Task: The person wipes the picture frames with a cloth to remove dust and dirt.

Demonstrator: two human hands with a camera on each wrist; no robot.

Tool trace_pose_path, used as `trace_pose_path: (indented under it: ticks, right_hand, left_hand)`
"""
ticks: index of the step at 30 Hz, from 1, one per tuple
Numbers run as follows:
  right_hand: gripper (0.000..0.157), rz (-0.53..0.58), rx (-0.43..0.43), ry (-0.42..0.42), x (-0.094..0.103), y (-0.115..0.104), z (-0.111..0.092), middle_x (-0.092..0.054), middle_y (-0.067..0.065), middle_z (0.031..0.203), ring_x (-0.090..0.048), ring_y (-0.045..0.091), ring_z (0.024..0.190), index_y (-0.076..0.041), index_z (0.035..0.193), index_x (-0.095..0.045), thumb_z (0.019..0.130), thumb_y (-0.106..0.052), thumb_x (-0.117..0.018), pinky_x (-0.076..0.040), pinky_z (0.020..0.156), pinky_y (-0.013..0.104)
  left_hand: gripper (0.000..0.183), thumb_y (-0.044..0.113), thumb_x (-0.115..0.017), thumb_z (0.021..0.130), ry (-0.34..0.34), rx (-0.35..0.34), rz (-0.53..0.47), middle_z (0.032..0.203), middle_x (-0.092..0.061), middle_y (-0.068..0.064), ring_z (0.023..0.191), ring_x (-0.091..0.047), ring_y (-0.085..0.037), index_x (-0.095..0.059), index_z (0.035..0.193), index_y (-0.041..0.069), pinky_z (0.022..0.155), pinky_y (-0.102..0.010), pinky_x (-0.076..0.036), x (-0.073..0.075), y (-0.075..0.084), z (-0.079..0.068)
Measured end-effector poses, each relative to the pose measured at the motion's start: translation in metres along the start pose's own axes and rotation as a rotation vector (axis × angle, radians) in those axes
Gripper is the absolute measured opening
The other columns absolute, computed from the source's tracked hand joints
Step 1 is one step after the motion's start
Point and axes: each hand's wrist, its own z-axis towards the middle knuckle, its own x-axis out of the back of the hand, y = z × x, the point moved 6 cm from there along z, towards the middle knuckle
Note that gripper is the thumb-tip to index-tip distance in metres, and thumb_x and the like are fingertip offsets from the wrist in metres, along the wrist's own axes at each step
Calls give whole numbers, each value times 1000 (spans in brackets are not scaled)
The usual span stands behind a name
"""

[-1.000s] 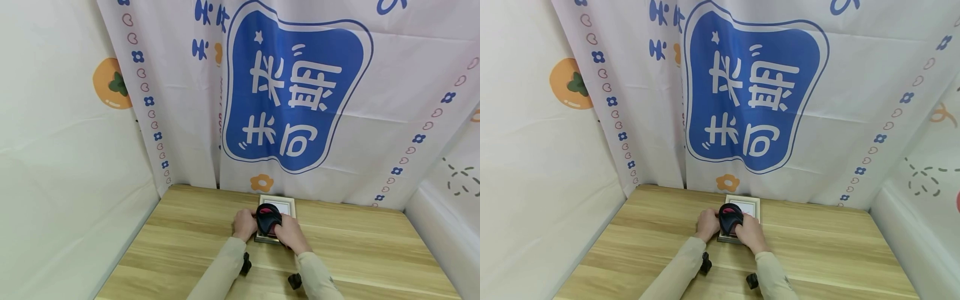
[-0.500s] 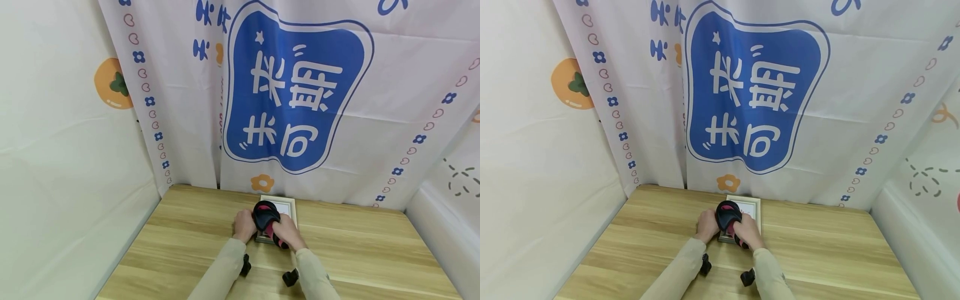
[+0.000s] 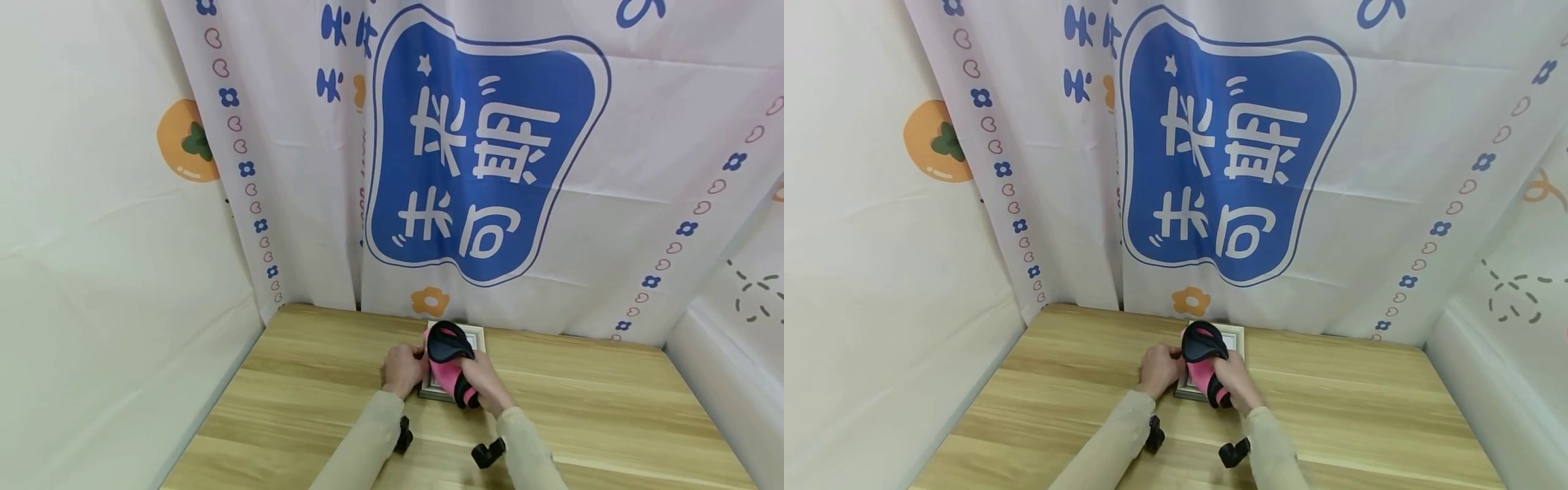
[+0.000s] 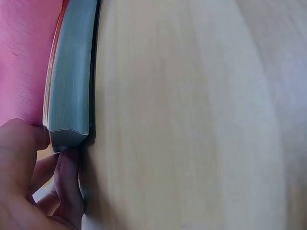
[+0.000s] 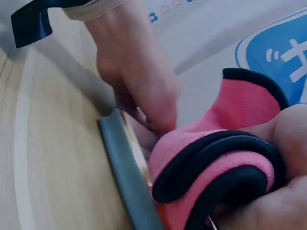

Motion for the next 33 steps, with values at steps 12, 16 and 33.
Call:
trace_pose_path:
  ticks: [12,16,33]
  right_hand:
    - [40,-164,55,44,86,-32,-28,-66,14,124,-58,18,103,4,131,-62,99,-18,-72,-47,88,28]
    - [53,-169,43,-27,117,-32,-43,-60,21,141,-58,16,108,5,147,-52,104,-24,-66,-49,89,28]
    - [84,-347,-135,-183,186,66,-46,-67,21,133,-68,20,109,13,159,-30,108,-46,-60,-55,92,36]
  left_hand:
    - [18,32,-78,93,-20,23,-15,88,-81,-1,88,-77,-26,-87,97,17,73,-44,-59,-1,1,0]
    - [20,33,-78,93,-43,47,-34,90,-81,-3,86,-76,-25,-87,98,16,73,-44,-59,-1,-2,0]
    - [20,36,-78,95,-66,97,46,95,-82,-3,88,-76,-24,-87,99,18,71,-41,-58,-1,1,-2]
